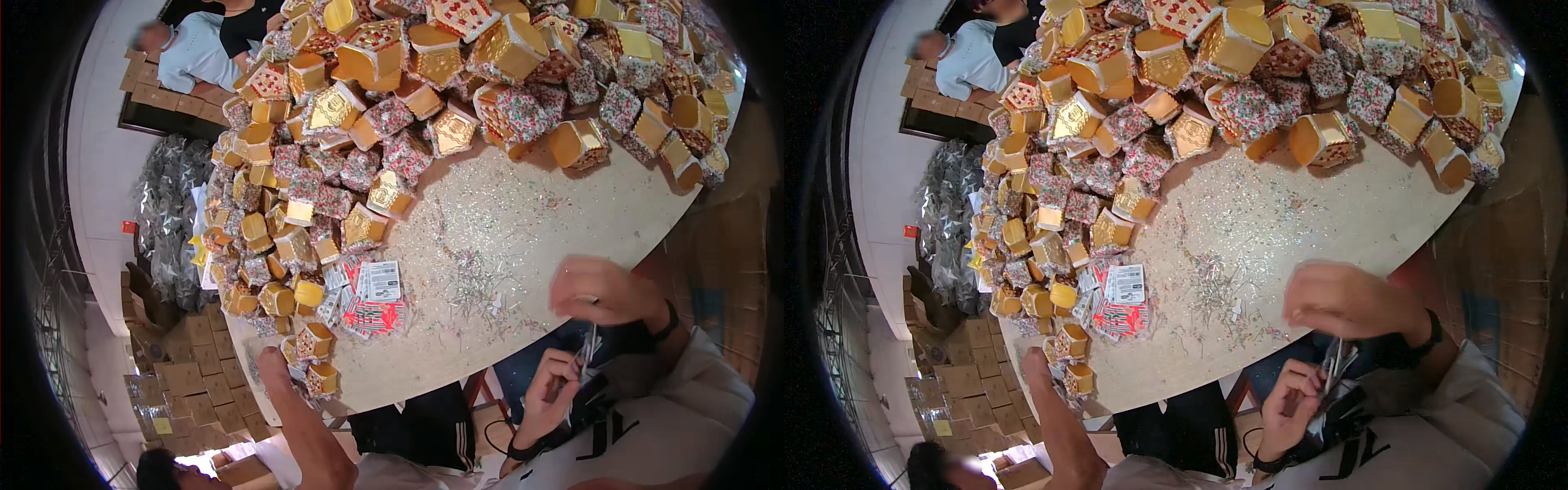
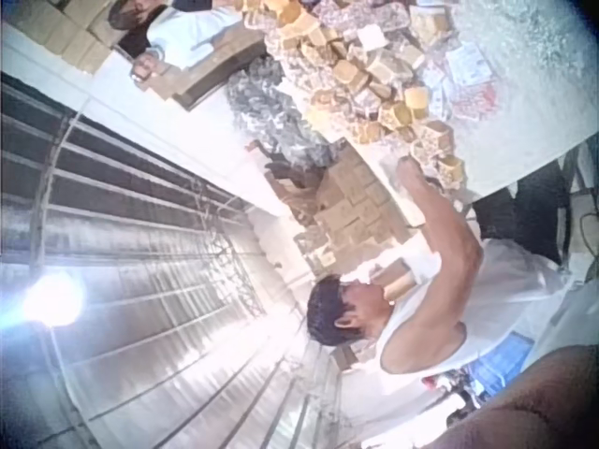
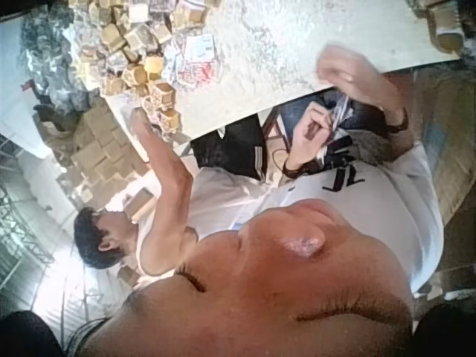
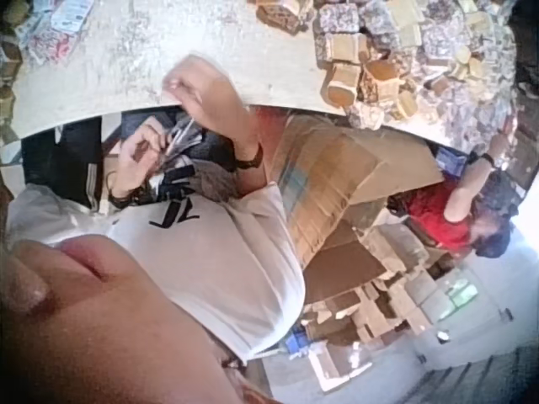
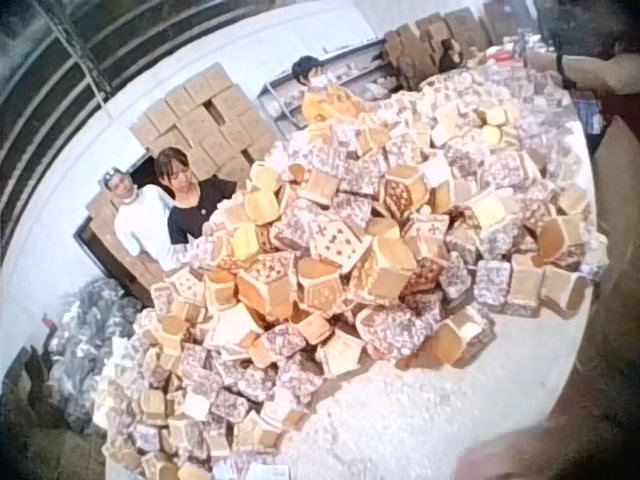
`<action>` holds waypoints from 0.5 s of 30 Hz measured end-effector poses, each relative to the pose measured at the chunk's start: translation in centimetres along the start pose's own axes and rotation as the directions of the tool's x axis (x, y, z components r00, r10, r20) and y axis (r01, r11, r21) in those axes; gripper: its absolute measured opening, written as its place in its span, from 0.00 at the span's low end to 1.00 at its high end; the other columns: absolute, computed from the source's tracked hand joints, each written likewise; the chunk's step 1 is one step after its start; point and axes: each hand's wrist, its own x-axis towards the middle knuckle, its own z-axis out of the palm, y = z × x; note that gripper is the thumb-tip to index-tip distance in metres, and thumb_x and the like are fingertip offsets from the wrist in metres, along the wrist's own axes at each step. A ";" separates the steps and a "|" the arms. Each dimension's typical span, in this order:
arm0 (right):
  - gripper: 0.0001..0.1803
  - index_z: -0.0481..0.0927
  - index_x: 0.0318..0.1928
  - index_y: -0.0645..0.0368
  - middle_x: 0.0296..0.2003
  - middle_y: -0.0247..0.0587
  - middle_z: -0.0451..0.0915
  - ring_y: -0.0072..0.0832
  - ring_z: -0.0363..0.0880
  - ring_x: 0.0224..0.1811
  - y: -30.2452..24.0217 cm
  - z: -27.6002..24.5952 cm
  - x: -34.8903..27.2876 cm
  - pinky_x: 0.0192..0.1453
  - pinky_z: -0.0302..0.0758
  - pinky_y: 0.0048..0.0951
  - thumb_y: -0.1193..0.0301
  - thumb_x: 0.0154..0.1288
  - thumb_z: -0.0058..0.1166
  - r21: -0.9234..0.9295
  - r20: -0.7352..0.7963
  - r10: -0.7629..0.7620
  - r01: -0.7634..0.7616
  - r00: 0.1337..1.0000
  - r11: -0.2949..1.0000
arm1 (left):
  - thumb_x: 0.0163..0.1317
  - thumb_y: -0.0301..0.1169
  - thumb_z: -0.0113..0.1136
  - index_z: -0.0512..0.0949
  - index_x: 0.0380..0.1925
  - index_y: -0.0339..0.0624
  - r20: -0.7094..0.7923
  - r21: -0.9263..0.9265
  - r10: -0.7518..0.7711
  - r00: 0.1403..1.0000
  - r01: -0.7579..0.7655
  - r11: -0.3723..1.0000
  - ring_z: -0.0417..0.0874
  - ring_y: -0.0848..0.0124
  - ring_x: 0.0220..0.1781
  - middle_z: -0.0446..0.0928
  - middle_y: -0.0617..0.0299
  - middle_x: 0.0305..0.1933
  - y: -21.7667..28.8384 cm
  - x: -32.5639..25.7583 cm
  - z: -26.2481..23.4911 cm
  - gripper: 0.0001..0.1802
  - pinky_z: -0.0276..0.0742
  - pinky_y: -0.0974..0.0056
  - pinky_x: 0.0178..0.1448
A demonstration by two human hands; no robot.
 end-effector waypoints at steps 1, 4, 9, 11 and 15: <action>0.15 0.80 0.48 0.58 0.46 0.38 0.80 0.39 0.78 0.51 0.2 0.1 0.7 0.54 0.74 0.39 0.70 0.60 0.61 -0.199 -0.113 -0.047 0.024 0.992 0.980 | 0.59 0.11 0.54 0.71 0.38 0.36 -0.048 0.006 0.029 0.998 -0.029 1.000 0.69 0.69 0.49 0.66 0.55 0.47 0.0 0.1 0.1 0.11 0.64 0.69 0.56; 0.21 0.78 0.53 0.58 0.56 0.39 0.77 0.42 0.71 0.63 1.7 0.3 1.4 0.66 0.67 0.44 0.67 0.60 0.62 -0.563 -0.163 -0.047 -0.054 0.985 0.825 | 0.61 0.11 0.52 0.70 0.38 0.36 -0.105 -0.004 0.063 0.992 -0.064 0.998 0.71 0.68 0.47 0.71 0.54 0.46 0.8 0.5 0.6 0.10 0.66 0.66 0.56; 0.25 0.77 0.54 0.57 0.60 0.37 0.75 0.40 0.66 0.68 0.4 1.0 -1.1 0.72 0.62 0.48 0.63 0.57 0.64 -0.518 -0.128 0.044 -0.105 0.991 0.849 | 0.66 0.16 0.51 0.70 0.39 0.38 -0.122 -0.029 0.141 0.983 -0.145 0.989 0.71 0.67 0.45 0.81 0.51 0.38 1.7 0.7 1.1 0.06 0.66 0.62 0.55; 0.26 0.77 0.55 0.57 0.60 0.37 0.75 0.40 0.65 0.69 -0.1 0.8 -1.8 0.72 0.61 0.50 0.62 0.56 0.64 -0.545 -0.129 0.057 -0.119 0.990 0.830 | 0.67 0.19 0.52 0.73 0.47 0.34 -0.121 -0.009 0.134 0.984 -0.136 0.991 0.72 0.69 0.42 0.81 0.53 0.36 2.0 0.1 1.0 0.09 0.69 0.65 0.50; 0.28 0.80 0.52 0.52 0.57 0.29 0.76 0.35 0.65 0.70 -1.2 0.2 -3.0 0.73 0.59 0.53 0.56 0.50 0.67 -0.668 -0.073 0.066 -0.098 0.995 0.738 | 0.73 0.28 0.45 0.74 0.56 0.29 -0.114 0.045 0.070 0.991 -0.065 0.997 0.69 0.79 0.26 0.74 0.63 0.25 2.5 0.3 0.7 0.18 0.63 0.74 0.34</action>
